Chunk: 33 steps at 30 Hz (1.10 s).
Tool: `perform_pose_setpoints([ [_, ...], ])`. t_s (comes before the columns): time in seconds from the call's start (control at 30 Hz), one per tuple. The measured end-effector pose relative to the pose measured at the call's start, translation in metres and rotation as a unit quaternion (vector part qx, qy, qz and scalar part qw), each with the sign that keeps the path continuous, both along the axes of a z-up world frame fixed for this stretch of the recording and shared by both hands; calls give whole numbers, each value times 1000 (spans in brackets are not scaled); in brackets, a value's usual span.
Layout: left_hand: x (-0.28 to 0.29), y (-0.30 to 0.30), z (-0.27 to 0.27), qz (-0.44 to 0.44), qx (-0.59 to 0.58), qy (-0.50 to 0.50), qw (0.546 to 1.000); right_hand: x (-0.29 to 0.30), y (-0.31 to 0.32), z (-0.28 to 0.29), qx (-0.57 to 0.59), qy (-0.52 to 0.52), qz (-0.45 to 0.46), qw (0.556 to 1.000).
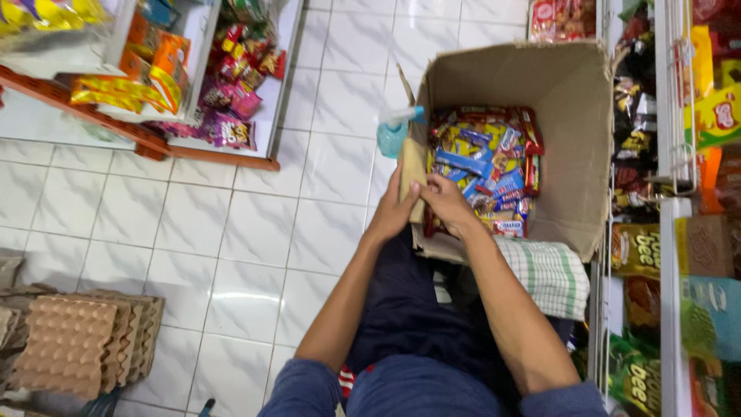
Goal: The person cleans retail shelves using a spray bottle and a cloth, wiping the surfaces after moving snack boxes aside.
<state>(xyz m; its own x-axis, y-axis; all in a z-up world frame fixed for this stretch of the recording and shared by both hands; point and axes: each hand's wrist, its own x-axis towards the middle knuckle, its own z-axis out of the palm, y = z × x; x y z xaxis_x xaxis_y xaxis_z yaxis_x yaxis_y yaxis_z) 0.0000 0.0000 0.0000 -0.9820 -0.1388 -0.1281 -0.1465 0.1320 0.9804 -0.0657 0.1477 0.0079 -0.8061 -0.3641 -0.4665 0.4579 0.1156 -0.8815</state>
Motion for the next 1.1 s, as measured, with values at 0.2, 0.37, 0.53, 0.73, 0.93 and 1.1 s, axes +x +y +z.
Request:
perform_pose_setpoints([
  [0.2,18,-11,26,40,217,28,975,21,13,58,-156,54,47,985],
  [0.37,51,-10,69,42,387,49,920,45,27,98,-295,-19,40,955],
  [0.53,68,-1,97,83,431,67,896,64,11,111,-190,67,11,979],
  [0.73,56,15,87,131,328,129,926,91,-15,106,-78,209,-20,975],
  [0.93,41,24,83,167,143,183,958,101,-3,92,-9,337,-35,941],
  [1.1,31,22,79,184,50,180,965,95,2,91,-45,223,-10,974],
])
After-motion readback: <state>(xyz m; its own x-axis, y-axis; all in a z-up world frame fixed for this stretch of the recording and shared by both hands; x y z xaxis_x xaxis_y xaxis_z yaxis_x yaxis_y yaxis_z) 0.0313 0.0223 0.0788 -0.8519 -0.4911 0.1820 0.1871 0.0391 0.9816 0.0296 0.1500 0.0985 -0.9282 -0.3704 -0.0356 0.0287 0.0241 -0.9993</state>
